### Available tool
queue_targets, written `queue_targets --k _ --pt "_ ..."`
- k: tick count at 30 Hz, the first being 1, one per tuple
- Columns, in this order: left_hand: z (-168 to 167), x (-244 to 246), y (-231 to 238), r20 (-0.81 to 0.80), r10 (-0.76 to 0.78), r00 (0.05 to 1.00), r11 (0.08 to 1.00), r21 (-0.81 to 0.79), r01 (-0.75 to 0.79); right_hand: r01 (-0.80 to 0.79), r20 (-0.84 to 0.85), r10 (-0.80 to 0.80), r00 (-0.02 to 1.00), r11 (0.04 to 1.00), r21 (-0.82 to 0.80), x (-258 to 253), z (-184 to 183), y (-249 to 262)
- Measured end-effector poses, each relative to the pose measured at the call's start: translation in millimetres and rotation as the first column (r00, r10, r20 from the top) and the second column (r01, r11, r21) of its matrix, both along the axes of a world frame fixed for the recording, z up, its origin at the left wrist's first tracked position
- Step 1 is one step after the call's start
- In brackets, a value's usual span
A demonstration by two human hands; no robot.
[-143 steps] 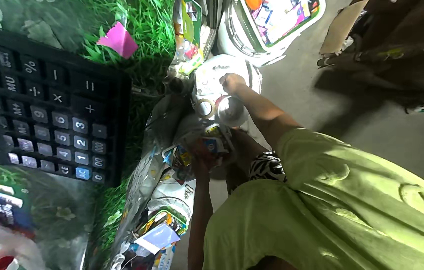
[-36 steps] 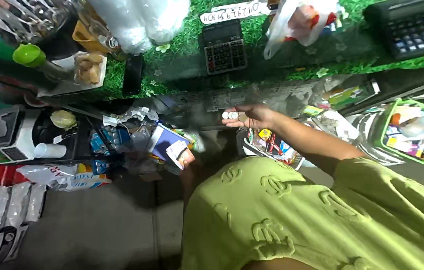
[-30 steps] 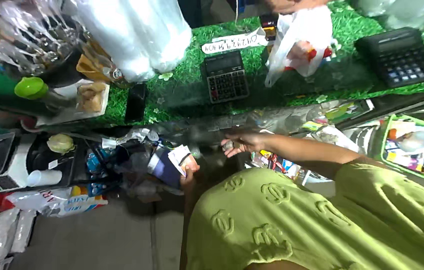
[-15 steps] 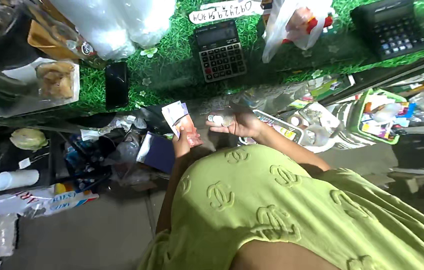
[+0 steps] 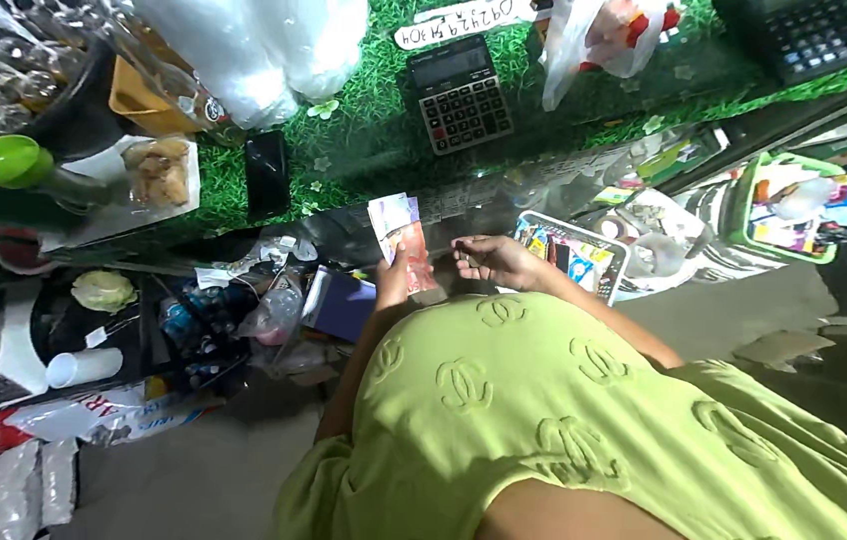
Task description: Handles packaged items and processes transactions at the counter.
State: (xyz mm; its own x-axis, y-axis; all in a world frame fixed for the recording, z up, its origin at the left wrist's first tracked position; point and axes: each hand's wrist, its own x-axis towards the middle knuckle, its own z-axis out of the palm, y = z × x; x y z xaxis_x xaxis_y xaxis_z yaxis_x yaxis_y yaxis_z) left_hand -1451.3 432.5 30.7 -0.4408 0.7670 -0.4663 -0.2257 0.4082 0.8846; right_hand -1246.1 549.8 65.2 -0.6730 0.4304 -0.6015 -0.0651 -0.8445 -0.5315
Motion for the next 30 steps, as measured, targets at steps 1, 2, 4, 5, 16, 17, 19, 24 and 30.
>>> queue_targets --k 1,2,4,5,16,17,19,24,30 --pt "-2 0 0 -0.039 -0.021 0.999 1.0 -0.019 0.02 -0.035 0.037 0.033 0.999 0.998 0.061 -2 -1 -4" --pt "-3 -1 -1 -0.088 -0.041 0.995 0.999 -0.033 0.038 -0.067 0.066 0.06 0.996 0.99 0.122 -4 -2 -7" --pt "0 -1 -2 -0.198 -0.088 0.976 0.996 -0.052 0.079 -0.105 0.087 0.087 0.992 0.965 0.239 -11 -2 -12" --pt "3 0 -1 -0.247 -0.109 0.963 0.994 -0.05 0.099 -0.103 0.093 0.079 0.993 0.95 0.294 -16 -1 -15" --pt "17 5 -7 -0.214 -0.204 0.955 0.979 -0.018 0.205 0.229 0.153 -0.313 0.937 0.885 0.406 -72 4 -19" --pt "16 5 -6 -0.187 -0.214 0.959 0.977 -0.026 0.213 0.234 0.148 -0.317 0.937 0.882 0.41 -73 3 -21" --pt "14 7 -4 -0.14 -0.229 0.963 0.973 -0.024 0.228 0.19 0.173 -0.291 0.941 0.877 0.442 -72 0 -24" --pt "30 16 10 -0.032 -0.274 0.961 0.962 0.001 0.274 0.084 0.251 -0.223 0.942 0.88 0.467 -60 1 -24" --pt "37 20 34 -0.116 -0.472 0.874 0.881 -0.045 0.47 0.054 0.333 -0.308 0.891 0.801 0.596 -37 2 -4"
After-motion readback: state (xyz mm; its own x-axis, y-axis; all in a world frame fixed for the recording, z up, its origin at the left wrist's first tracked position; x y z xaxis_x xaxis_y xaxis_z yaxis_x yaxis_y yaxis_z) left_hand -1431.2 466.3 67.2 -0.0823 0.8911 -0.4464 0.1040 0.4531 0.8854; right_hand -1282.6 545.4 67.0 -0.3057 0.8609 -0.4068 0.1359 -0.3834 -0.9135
